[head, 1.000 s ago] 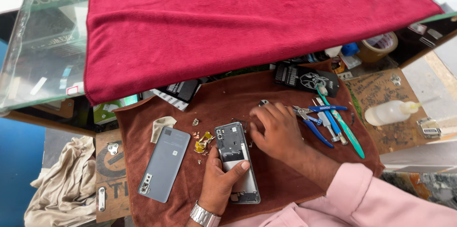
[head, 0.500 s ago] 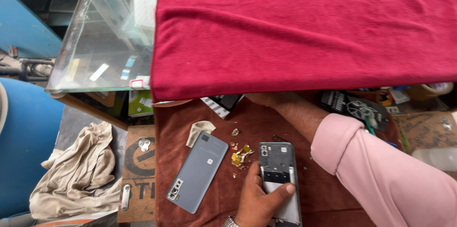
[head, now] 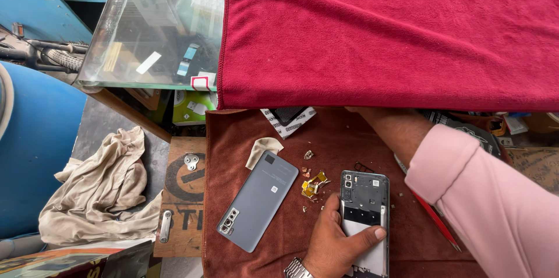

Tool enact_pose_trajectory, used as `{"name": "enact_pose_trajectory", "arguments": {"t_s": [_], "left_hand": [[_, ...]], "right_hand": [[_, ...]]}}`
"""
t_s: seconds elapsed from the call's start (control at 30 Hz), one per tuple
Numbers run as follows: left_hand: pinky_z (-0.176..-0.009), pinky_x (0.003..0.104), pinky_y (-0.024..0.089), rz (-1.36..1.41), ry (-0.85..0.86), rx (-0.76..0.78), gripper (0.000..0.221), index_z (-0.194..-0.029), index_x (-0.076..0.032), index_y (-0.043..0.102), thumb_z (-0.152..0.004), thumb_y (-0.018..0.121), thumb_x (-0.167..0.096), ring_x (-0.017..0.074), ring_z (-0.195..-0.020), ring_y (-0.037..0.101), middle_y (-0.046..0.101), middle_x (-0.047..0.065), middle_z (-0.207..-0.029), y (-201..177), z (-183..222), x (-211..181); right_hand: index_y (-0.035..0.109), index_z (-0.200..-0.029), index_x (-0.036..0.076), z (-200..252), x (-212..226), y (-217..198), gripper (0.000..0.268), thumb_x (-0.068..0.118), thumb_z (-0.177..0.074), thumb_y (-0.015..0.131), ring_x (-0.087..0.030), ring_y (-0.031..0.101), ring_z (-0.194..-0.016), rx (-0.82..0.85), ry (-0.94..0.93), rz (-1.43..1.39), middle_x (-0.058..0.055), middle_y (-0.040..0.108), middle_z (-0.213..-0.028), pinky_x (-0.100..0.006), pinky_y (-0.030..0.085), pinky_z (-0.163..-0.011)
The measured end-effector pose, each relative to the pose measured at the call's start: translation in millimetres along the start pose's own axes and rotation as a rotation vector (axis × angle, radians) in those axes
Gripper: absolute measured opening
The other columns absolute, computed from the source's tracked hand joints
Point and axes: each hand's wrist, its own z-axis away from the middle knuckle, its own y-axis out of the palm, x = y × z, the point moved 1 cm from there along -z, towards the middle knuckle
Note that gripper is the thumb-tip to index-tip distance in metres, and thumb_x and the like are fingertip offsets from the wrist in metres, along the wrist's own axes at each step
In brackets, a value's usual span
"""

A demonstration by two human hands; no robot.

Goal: The person uses a power screwdriver to remove screws from the internal frame of a disassembled smartphone. The person holds the phone in one hand and operates the tool with the other, working on the exposed internal components.

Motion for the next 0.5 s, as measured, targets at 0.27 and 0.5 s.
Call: {"name": "enact_pose_trajectory", "arguments": {"t_s": [0.27,0.5], "left_hand": [[-0.091,0.030,0.059,-0.029,0.022,-0.014,0.063,-0.128,-0.002,0.050,-0.079,0.085,-0.017,0.0125,-0.099,0.069,0.071,0.006,-0.108,0,1,-2],[-0.087,0.029,0.058,0.055,0.071,-0.042,0.060,-0.126,-0.001,0.053,-0.077,0.087,-0.012,0.0123,-0.095,0.067,0.070,0.006,-0.106,-1,-5,15]], "right_hand": [[0.061,-0.124,0.002,32,-7,-57,0.043,0.038,-0.101,0.057,-0.030,0.071,-0.075,0.033,0.595,-0.875,-0.022,0.071,-0.108,-0.041,0.058,-0.057],[0.042,-0.147,0.012,174,22,-84,0.058,0.018,-0.093,0.060,-0.027,0.070,-0.076,0.130,0.972,-1.515,-0.026,0.063,-0.126,-0.039,0.061,-0.059]]}}
